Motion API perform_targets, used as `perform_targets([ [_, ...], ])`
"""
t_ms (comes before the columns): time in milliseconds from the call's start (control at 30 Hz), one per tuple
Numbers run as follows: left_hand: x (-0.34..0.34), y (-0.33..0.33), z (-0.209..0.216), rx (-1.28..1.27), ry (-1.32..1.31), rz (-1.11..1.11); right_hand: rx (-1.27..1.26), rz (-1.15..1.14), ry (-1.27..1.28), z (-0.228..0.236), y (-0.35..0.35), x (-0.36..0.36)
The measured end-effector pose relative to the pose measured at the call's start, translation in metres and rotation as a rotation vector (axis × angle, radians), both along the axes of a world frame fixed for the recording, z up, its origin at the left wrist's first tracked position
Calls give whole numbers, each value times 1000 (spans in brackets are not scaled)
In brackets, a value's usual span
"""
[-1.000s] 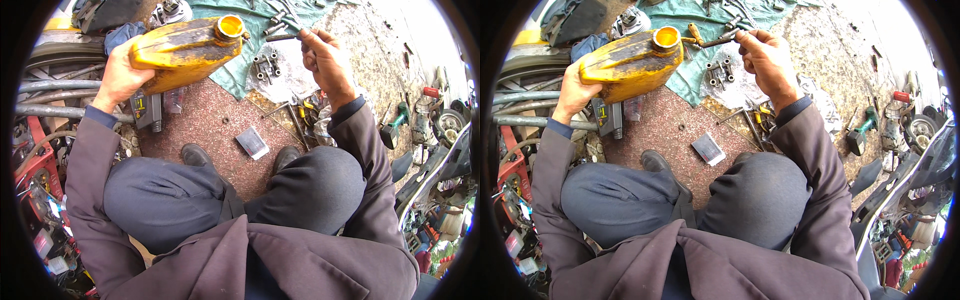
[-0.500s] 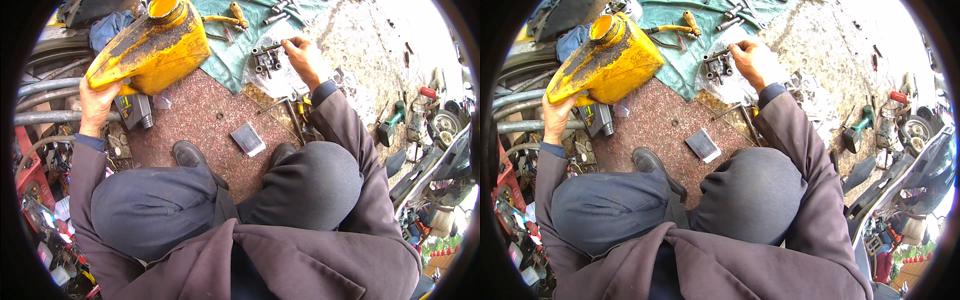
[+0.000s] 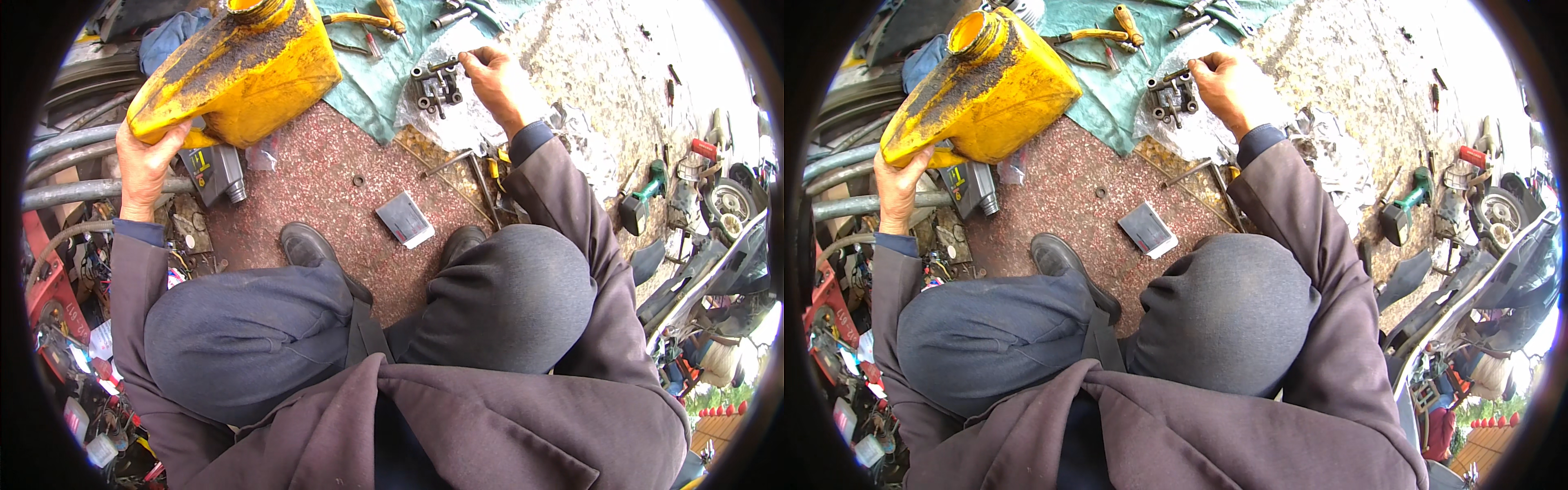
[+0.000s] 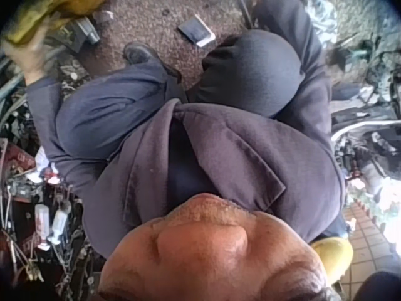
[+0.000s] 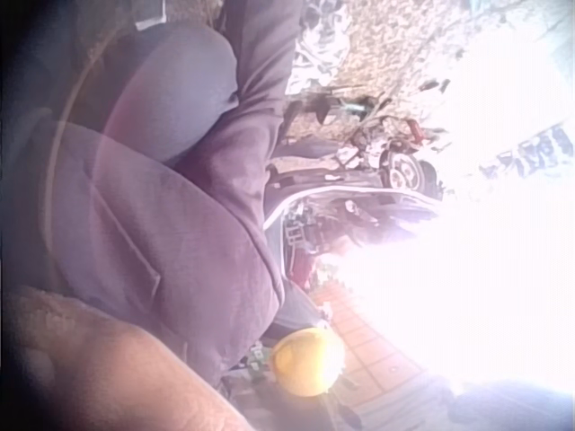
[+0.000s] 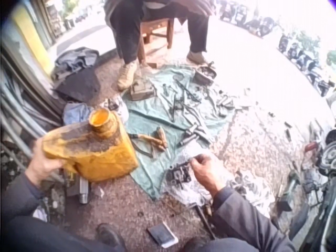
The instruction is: The person assembles small engine components on a tarp, inserting pins and bushings into a cylinder head, then applies oil from a yellow container to the pins. The person uses pliers to adjust parts and continues assembling the engine block.
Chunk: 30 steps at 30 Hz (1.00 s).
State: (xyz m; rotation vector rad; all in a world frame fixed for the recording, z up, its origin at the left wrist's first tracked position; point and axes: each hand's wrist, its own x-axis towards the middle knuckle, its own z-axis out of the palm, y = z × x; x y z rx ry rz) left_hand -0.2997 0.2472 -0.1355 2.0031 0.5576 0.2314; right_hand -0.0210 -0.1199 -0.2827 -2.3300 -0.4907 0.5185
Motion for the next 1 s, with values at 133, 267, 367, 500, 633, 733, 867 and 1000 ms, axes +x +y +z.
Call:
perform_targets([
  [133,2,0,3,-2,14,-8,55,-39,28,-9,-1,5],
  [267,2,-2,5,-2,6,7,43,-38,-33,-15,-4,6],
  [367,3,-3,7,4,32,23,48,-50,-40,-16,-5,6],
  [500,3,-3,8,21,8,-4,37,-56,-33,-15,-7,6],
  [633,4,-2,9,7,-13,-27,93,-70,9,-17,-9,7],
  [733,4,-2,11,-6,-10,-42,141,-97,66,-22,-10,8],
  [867,5,-5,16,-72,-15,-82,161,-117,76,-34,-12,10],
  [1000,6,-8,19,-20,5,-98,219,-164,184,-44,-15,11],
])
